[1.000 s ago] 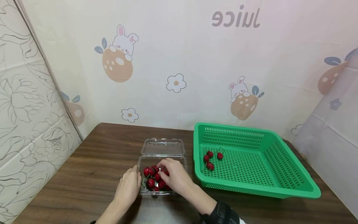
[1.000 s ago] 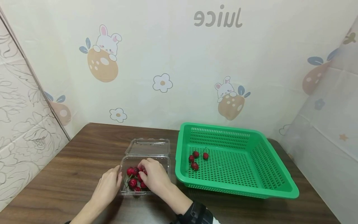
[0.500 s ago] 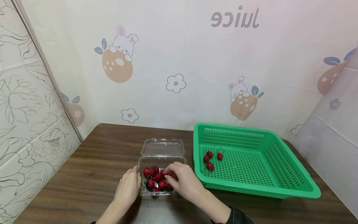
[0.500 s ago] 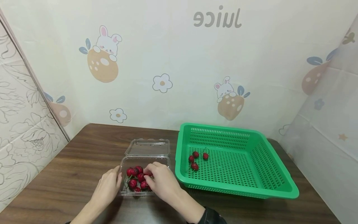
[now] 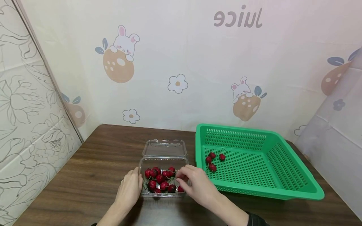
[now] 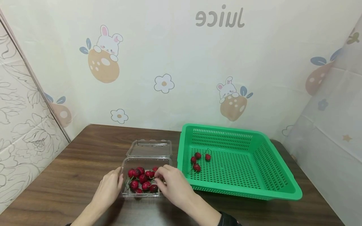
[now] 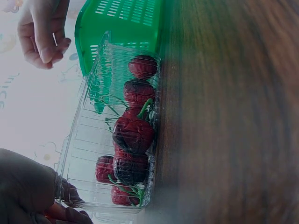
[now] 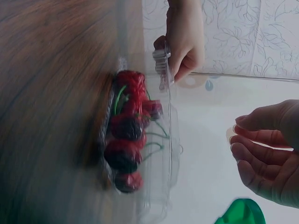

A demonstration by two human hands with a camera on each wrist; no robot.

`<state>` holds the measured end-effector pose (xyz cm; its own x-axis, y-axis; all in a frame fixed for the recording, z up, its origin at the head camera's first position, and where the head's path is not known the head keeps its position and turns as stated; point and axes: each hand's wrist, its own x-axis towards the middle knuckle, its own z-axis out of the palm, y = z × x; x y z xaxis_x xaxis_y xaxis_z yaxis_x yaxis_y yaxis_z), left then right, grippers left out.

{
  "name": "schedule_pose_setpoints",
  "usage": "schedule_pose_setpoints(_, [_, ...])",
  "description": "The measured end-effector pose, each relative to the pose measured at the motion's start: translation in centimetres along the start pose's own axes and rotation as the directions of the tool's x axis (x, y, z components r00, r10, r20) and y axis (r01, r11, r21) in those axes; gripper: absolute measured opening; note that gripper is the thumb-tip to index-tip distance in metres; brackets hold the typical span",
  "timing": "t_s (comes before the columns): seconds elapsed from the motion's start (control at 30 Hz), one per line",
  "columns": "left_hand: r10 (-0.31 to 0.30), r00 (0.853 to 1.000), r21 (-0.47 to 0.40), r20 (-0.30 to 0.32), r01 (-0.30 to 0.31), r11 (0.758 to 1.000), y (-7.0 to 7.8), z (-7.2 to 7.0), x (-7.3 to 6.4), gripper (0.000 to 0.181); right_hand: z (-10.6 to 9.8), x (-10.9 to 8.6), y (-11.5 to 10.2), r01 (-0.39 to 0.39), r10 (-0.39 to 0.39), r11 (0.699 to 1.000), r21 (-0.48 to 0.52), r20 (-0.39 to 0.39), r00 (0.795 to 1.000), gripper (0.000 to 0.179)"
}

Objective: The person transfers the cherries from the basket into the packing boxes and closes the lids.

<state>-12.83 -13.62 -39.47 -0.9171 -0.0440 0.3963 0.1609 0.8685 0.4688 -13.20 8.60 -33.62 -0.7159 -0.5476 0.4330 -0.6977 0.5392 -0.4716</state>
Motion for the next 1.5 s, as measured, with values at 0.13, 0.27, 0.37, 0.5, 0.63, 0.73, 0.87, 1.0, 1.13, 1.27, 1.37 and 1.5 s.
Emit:
schedule_pose_setpoints(0.13, [-0.002, 1.0, 0.0, -0.005, 0.002, 1.0, 0.0, 0.0, 0.0, 0.02, -0.8, -0.3, 0.3, 0.01, -0.011, 0.999, -0.045, -0.023, 1.0, 0.009])
schedule_pose_setpoints(0.27, [0.0, 1.0, -0.002, -0.008, 0.0, 1.0, 0.0, 0.0, 0.0, 0.018, -1.7, -0.5, 0.5, 0.009, -0.013, 0.996, -0.094, -0.041, 0.999, 0.011])
schedule_pose_setpoints(0.37, [-0.003, 1.0, -0.005, -0.004, 0.003, 1.0, 0.0, 0.0, 0.1, 0.017, -2.3, -0.6, 0.8, 0.008, -0.014, 0.993, -0.12, -0.05, 0.999, 0.011])
schedule_pose_setpoints(0.5, [-0.006, 1.0, -0.006, 0.007, 0.006, 1.0, 0.0, -0.1, 0.1, 0.018, -3.1, -0.8, 1.4, 0.008, -0.018, 0.988, -0.153, -0.064, 0.998, 0.012])
schedule_pose_setpoints(0.63, [-0.011, 1.0, -0.007, 0.008, 0.011, 1.0, 0.0, -0.1, 0.1, 0.018, -4.0, -1.0, 1.9, 0.013, -0.027, 0.983, -0.186, -0.073, 0.997, 0.014])
schedule_pose_setpoints(0.73, [-0.008, 1.0, -0.007, -0.002, 0.008, 1.0, 0.0, 0.0, 0.1, 0.018, -4.6, -1.0, 2.3, 0.012, -0.028, 0.979, -0.203, -0.075, 0.997, 0.013])
schedule_pose_setpoints(0.87, [-0.008, 1.0, -0.007, -0.005, 0.008, 1.0, -0.1, 0.0, 0.1, 0.016, -5.3, -1.2, 2.9, -0.014, -0.004, 0.975, -0.222, -0.08, 0.997, 0.013])
schedule_pose_setpoints(1.0, [-0.01, 1.0, -0.008, 0.001, 0.01, 1.0, -0.1, 0.0, 0.1, 0.012, -5.7, -1.3, 3.6, -0.047, 0.026, 0.969, -0.241, -0.09, 0.996, 0.015])
schedule_pose_setpoints(1.13, [-0.006, 1.0, -0.005, -0.004, 0.006, 1.0, -0.1, 0.0, 0.1, 0.008, -5.9, -1.3, 4.2, -0.082, 0.059, 0.96, -0.267, -0.092, 0.994, 0.015])
schedule_pose_setpoints(1.27, [-0.01, 1.0, -0.004, -0.005, 0.01, 1.0, -0.1, 0.0, 0.1, 0.01, -6.1, -1.2, 4.9, -0.142, 0.122, 0.949, -0.282, -0.086, 0.989, 0.012])
schedule_pose_setpoints(1.37, [-0.013, 1.0, -0.003, 0.001, 0.013, 1.0, -0.1, 0.0, 0.1, 0.014, -6.2, -1.2, 5.5, -0.172, 0.156, 0.943, -0.286, -0.079, 0.985, 0.012])
schedule_pose_setpoints(1.5, [-0.014, 1.0, -0.004, 0.007, 0.015, 1.0, -0.1, -0.1, 0.1, 0.017, -6.3, -1.0, 6.3, -0.182, 0.171, 0.94, -0.288, -0.062, 0.983, 0.01])
